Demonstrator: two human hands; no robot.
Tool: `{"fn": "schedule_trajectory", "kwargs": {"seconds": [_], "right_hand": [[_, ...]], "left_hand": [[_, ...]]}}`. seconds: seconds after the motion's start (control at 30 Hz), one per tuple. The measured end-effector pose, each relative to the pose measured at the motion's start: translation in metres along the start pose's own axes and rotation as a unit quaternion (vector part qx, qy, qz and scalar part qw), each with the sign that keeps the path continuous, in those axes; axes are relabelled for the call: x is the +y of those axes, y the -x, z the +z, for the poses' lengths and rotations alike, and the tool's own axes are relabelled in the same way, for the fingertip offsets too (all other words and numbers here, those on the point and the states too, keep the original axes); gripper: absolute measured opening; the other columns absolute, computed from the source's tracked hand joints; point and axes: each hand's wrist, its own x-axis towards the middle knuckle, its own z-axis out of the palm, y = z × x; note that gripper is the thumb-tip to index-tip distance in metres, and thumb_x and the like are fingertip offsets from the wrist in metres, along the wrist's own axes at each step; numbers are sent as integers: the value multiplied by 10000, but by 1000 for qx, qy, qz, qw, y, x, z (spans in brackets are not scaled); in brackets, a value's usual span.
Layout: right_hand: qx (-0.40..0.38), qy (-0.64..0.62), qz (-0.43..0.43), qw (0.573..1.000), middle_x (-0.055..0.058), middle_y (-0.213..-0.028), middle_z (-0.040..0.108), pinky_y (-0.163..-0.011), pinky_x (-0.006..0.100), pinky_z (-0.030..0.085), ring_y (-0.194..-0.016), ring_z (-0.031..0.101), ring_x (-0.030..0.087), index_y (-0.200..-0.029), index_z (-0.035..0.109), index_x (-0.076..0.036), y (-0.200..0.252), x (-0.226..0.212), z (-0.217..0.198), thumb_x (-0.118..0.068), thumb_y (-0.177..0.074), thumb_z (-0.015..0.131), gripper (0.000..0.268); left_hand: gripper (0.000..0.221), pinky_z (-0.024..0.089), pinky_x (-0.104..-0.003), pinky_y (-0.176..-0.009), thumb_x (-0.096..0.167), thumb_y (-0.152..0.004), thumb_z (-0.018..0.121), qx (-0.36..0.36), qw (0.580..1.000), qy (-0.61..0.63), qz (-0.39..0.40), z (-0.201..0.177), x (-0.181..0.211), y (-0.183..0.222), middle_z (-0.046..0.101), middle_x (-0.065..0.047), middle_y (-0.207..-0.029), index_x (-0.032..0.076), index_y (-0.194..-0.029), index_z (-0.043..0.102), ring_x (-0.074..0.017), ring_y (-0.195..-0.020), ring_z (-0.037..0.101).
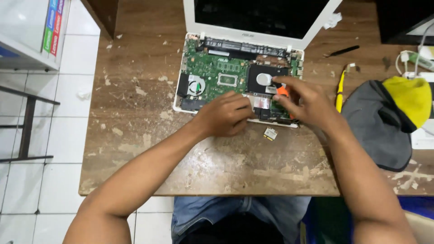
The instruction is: The person is repairing a laptop by securing internal components with a screwdriver and connecting delicate internal cables.
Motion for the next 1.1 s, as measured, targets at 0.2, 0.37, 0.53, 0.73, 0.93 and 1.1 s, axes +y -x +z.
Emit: {"fn": "schedule_trajectory", "kwargs": {"seconds": [0.2,0.37,0.53,0.73,0.93,1.1], "right_hand": [[-3,136,-37,990,111,-824,684,-569,471,545,-661,673,358,-1338,723,-143,-7,-7,-11,-181,-1017,712,323],[-5,215,-76,974,71,-780,606,-557,470,562,-601,656,348,-1309,733,-214,-1,9,-20,-190,-1071,634,259],[-11,274,-72,959,23,-769,558,-542,432,565,-548,637,297,-1231,741,-267,9,23,-25,-224,-1072,635,196],[-19,295,-68,953,-23,-768,557,-541,384,572,-524,631,225,-1190,738,-287,5,26,-22,-249,-1047,659,168],[-24,322,-76,943,-7,-791,533,-540,415,571,-553,644,264,-1194,712,-294,8,14,-16,-275,-1080,616,150],[-51,327,-75,941,-7,-782,537,-539,411,567,-569,656,258,-1113,691,-261,5,-1,-16,-280,-1074,600,101]], "left_hand": [[48,475,-359,-723,52,-862,652,-8,1000,-7,-26,7,-6,5,580,-33,-820,100,-865,658,-240,-773,613],[50,463,-363,-722,57,-852,671,-30,999,-11,-24,-1,-2,-2,594,-39,-824,94,-822,656,-240,-765,609],[92,465,-346,-727,36,-856,650,-30,999,-2,-20,-5,0,-5,631,-50,-810,89,-793,690,-230,-741,620],[103,468,-345,-729,34,-858,647,-32,999,-7,-17,-8,-1,-9,651,-61,-805,87,-792,705,-231,-737,633],[129,476,-351,-714,-1,-844,646,12,1000,3,-10,-6,5,-5,632,-63,-787,70,-745,685,-243,-705,616],[145,478,-348,-706,-9,-849,651,30,999,29,-23,-7,11,-7,641,-41,-786,83,-742,682,-231,-696,612]]}}
